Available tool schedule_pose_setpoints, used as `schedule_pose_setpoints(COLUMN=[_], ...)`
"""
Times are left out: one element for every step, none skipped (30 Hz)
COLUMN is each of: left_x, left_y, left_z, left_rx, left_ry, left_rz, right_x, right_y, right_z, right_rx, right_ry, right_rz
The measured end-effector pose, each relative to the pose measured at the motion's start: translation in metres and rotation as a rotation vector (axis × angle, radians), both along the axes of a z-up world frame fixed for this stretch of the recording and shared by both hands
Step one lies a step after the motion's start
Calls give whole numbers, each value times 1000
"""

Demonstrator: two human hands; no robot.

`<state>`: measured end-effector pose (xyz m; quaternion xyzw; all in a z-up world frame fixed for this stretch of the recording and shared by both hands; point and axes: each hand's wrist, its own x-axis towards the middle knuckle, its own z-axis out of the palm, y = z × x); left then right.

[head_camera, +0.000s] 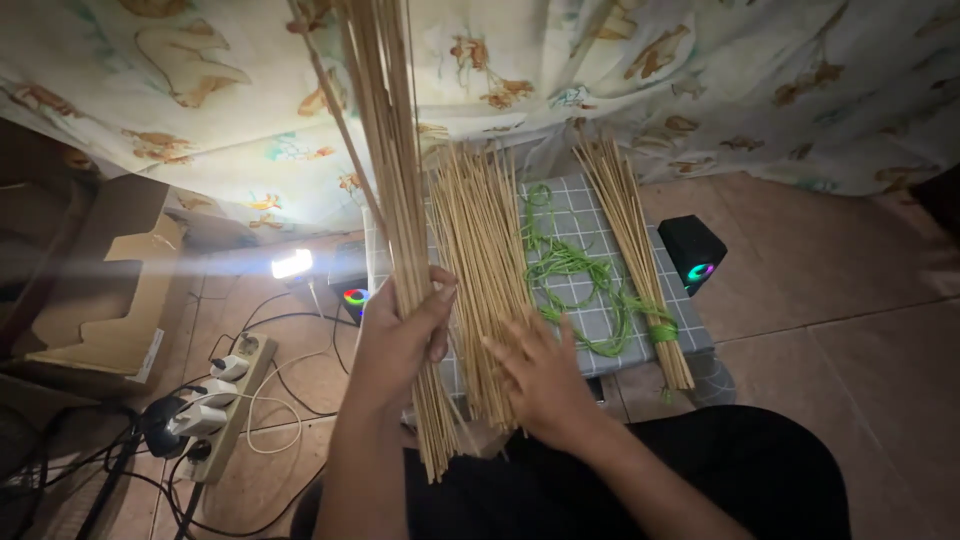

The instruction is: A person sitting on the floor efficiently gathers wooden sticks into bundles and ties them with green plastic strips.

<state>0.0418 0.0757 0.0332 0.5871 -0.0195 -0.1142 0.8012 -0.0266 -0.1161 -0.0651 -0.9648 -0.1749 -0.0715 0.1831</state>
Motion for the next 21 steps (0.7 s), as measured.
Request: schedule_pose_setpoints(left_x=[4,6,8,9,9,9,10,11,12,13,10,8,6,5,4,0,-6,-5,-4,-1,2], left_y=[1,1,2,1,-1,-3,-4,-4,-4,-3,1,4,8,11,14,17,20,21,21,23,26], left_z=[-5,-8,-11,-16,-15,-13,-10,-11,-11,-11,-5,0,4,8,12,15,14,17,21,19,17], left_rx=[-27,-30,-34,-36,-38,6,50,48,68,87,83,128,174,170,193,218,216,224,231,225,246], left_ry=[22,20,9,3,7,-24,-55,-56,-65,-75,-77,-75,-72,-68,-90,-103,-90,-118,-146,-158,-161], left_rz=[-10,-7,-19,-37,-38,-22,-6,-6,10,29,32,47,63,68,82,95,97,149,202,203,223], right_x=[0,6,11,14,17,21,25,31,36,42,41,40,39,42,45,43,35,35,34,33,32], right_y=[1,2,3,4,13,22,31,41,51,60,65,70,76,74,73,73,77,80,82,87,91], right_z=[7,16,25,32,42,53,64,56,48,41,45,48,51,48,43,38,36,37,39,42,44], right_rx=[55,52,127,202,200,229,258,256,-1,-261,-265,-151,-36,-41,11,63,59,-29,-117,-120,-174], right_ry=[-75,-77,-76,-70,-67,51,169,168,196,220,217,284,351,354,342,339,351,335,318,306,295], right_rz=[-24,-20,-1,14,12,-13,-39,-39,-18,6,7,-77,-162,-157,-192,-228,-225,-185,-145,-147,-95])
